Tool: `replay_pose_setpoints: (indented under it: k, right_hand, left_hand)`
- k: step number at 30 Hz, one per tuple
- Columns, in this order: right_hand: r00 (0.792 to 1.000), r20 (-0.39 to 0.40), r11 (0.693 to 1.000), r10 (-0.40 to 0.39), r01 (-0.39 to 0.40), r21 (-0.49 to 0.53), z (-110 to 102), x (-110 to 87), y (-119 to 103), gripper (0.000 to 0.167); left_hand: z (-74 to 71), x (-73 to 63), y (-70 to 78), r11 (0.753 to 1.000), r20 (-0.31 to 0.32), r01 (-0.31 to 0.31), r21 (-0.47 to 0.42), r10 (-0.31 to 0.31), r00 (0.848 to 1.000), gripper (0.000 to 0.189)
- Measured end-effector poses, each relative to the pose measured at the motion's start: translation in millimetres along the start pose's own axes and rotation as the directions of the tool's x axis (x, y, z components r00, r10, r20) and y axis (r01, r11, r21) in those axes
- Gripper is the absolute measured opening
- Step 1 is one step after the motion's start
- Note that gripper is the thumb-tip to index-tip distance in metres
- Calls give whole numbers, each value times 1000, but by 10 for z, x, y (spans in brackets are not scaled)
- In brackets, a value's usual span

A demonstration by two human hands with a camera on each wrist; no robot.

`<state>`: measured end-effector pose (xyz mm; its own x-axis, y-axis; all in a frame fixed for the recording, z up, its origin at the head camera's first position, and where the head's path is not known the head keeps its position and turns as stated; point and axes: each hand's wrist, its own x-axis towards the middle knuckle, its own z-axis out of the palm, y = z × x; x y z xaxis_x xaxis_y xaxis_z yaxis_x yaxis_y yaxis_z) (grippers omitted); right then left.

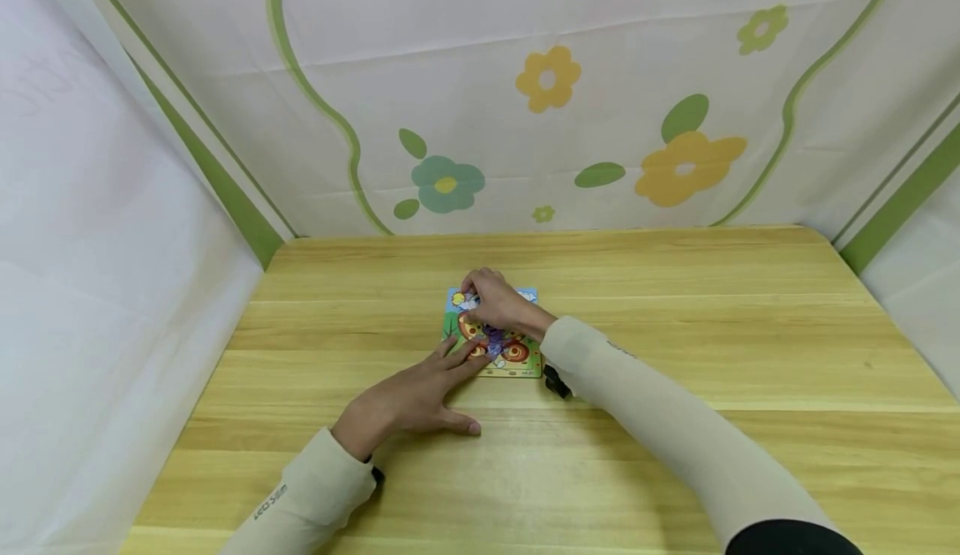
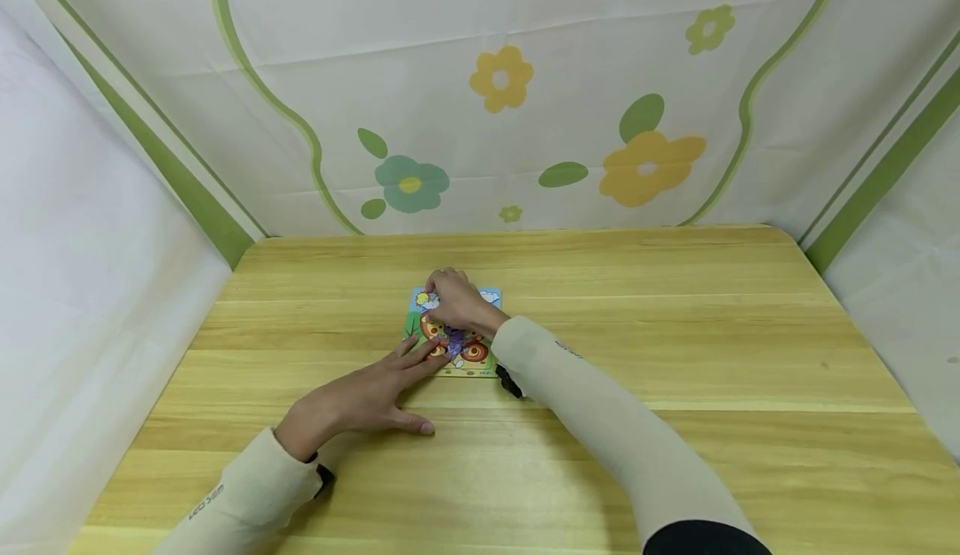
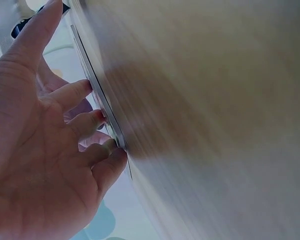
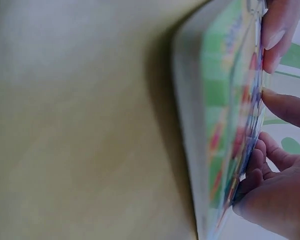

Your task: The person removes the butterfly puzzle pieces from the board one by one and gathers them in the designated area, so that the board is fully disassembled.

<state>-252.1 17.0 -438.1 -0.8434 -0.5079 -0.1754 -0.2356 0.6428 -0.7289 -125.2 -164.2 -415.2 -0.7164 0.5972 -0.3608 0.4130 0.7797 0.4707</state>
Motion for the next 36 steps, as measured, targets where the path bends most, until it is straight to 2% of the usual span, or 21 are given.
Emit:
replay_pose_setpoints:
  k: [15,24,36]
  right_hand:
    - [1000,23,1000,0,0,6,-5,12,16,32]
    - [1000,16,999,9,-8,-35,-6,18,-1,39]
    - [999,31,999,-39,38,5,-27,11,31,33]
  left_hand:
    - [7,21,-20,1000,2,-9,5,9,1000,95]
    - [1,10,-21,1000,-6,-9,-1,9,1000,93]
    - [-12,13,-22,1000,-9,-6,14,6,1000,91]
